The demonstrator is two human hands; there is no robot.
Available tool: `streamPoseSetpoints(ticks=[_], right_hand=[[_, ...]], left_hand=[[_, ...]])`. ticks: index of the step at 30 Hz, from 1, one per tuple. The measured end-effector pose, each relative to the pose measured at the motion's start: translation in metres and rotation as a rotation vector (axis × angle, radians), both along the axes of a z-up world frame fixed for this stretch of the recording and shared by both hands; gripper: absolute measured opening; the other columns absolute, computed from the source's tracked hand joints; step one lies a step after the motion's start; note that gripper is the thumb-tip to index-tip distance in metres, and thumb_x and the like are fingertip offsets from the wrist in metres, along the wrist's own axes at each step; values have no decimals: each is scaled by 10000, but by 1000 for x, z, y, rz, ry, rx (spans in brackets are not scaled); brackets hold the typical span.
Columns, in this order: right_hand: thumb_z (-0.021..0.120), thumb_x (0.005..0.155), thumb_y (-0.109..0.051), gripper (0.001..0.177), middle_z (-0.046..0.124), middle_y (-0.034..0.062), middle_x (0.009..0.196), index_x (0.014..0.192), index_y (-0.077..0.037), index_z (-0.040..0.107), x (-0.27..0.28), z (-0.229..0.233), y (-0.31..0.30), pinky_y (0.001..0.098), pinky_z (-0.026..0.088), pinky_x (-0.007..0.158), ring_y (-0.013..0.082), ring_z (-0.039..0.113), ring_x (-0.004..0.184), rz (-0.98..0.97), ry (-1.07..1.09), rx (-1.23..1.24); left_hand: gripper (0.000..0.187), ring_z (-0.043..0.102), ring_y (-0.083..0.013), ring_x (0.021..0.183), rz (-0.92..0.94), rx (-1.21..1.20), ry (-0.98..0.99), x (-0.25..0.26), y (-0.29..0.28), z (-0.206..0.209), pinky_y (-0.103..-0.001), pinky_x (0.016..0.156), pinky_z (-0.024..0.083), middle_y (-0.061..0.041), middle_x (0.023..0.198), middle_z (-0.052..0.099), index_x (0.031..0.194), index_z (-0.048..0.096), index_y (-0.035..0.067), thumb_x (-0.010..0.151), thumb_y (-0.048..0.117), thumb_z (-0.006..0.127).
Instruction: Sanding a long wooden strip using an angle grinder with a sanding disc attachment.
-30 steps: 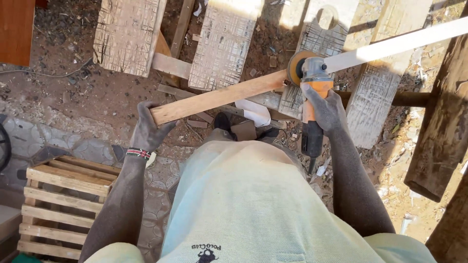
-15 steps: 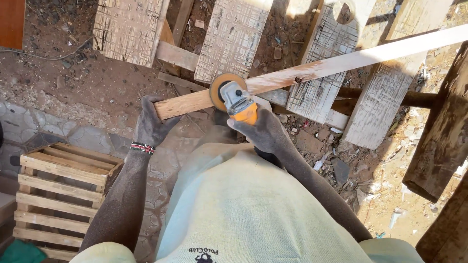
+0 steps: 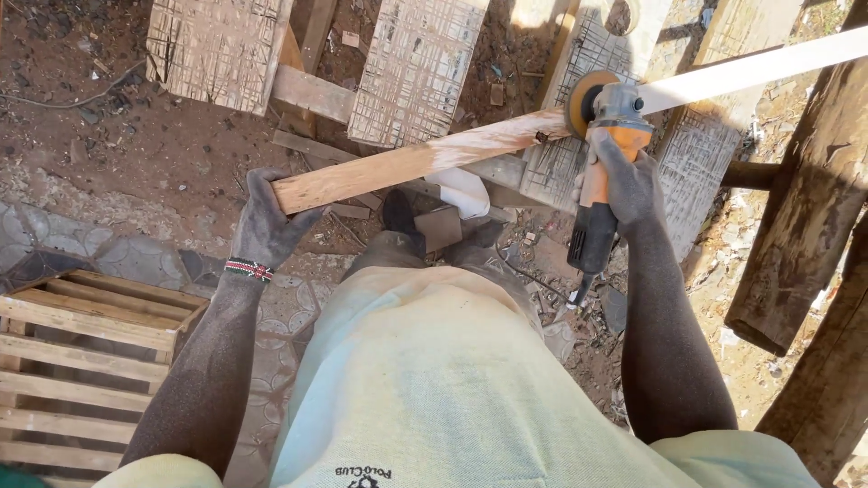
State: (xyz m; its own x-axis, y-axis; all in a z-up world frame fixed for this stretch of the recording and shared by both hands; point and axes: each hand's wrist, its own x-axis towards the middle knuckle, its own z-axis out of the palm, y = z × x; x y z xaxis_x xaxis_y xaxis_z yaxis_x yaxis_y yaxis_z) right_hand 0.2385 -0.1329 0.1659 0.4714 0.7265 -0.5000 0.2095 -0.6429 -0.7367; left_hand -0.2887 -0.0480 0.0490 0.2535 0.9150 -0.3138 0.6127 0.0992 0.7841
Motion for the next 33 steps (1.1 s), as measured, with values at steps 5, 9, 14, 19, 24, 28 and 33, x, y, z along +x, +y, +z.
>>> streamPoseSetpoints(ticks=[5,9,14,19,24,28,33], right_hand=[[764,1155,-668,616,829,248,984,1236,-58,799,-72,15,21,591,657,922,384,877,919,104,-9,-175],[782,1148,-603,539,857,167,914,1208,-68,807,-113,-15,26,439,721,810,274,883,789,216,130,-202],[845,1029,-570,583,830,180,879,1237,-29,786,-138,-27,32,431,698,782,268,878,768,322,187,-263],[805,1098,-638,611,835,239,1093,1288,-57,826,-80,13,32,548,651,960,380,857,1047,180,8,-305],[779,1085,-815,670,814,234,1206,1234,-168,868,-27,35,22,651,532,1171,459,780,1265,35,-143,-263],[784,1107,-742,530,828,147,1060,1112,-218,859,-43,30,28,540,609,1078,332,821,1073,57,-76,-236],[725,1164,-416,414,774,173,962,1297,-24,708,-111,5,37,388,699,675,270,818,772,198,221,-241]], left_hand=[[768,705,-668,1353,-3,-36,43,3,1,9,-788,1056,612,-371,1456,745,1495,418,146,1025,280,1011],[753,695,-671,1361,-9,-55,36,0,1,6,-780,1072,607,-366,1468,727,1499,412,142,1045,282,996],[754,690,-657,1382,-21,-78,84,-9,-3,-4,-781,1102,600,-369,1486,714,1526,414,159,1059,354,973],[773,679,-683,1375,4,-61,21,1,-2,8,-796,1072,606,-399,1474,718,1514,416,106,1025,239,1000],[780,683,-683,1367,-2,-52,3,-4,-4,-3,-806,1063,608,-397,1469,714,1517,416,112,1033,278,1004],[787,664,-703,1373,7,-48,-4,2,-2,4,-812,1078,598,-419,1472,707,1528,417,108,1028,284,1000],[762,685,-657,1389,-23,-38,25,-2,-1,0,-769,1088,609,-366,1481,713,1533,408,142,1053,276,985]])
